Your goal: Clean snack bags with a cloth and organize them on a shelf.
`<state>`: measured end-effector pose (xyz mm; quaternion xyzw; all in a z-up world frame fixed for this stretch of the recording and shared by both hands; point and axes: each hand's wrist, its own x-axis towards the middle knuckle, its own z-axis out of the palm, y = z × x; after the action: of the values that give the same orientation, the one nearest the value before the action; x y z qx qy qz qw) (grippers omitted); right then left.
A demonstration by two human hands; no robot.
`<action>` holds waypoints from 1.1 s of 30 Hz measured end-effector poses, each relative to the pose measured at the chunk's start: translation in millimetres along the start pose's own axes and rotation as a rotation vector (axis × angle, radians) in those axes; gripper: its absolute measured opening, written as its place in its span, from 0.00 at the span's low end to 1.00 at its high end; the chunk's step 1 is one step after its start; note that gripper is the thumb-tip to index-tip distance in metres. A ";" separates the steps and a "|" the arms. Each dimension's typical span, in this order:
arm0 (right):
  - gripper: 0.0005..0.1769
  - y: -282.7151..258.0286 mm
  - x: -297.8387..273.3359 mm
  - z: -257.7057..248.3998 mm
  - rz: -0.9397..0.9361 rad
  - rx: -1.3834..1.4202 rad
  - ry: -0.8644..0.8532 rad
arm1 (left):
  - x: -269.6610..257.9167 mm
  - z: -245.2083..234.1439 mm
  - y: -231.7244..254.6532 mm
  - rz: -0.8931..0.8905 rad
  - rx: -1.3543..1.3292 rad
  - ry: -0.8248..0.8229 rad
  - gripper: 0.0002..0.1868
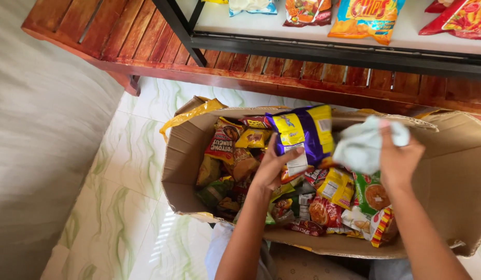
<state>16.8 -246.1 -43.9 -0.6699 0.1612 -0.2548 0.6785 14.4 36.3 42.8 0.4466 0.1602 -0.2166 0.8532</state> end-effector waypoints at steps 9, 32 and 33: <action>0.38 -88.7 -72.9 28.0 -0.362 -0.010 -0.634 | 10.5 -1.6 -28.2 0.183 0.172 -0.073 0.48; 0.31 -98.1 -113.8 78.5 -0.846 -0.772 -0.741 | 37.3 -42.1 -61.4 0.007 -0.053 -0.275 0.44; 0.31 -102.1 -114.8 78.2 -0.905 -0.793 -0.804 | 37.0 -43.6 -59.3 0.004 -0.091 -0.339 0.45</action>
<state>-46.6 -114.1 47.2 -0.9087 -0.3137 -0.1668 0.2193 12.1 34.1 -39.5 0.3647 0.0230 -0.2796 0.8879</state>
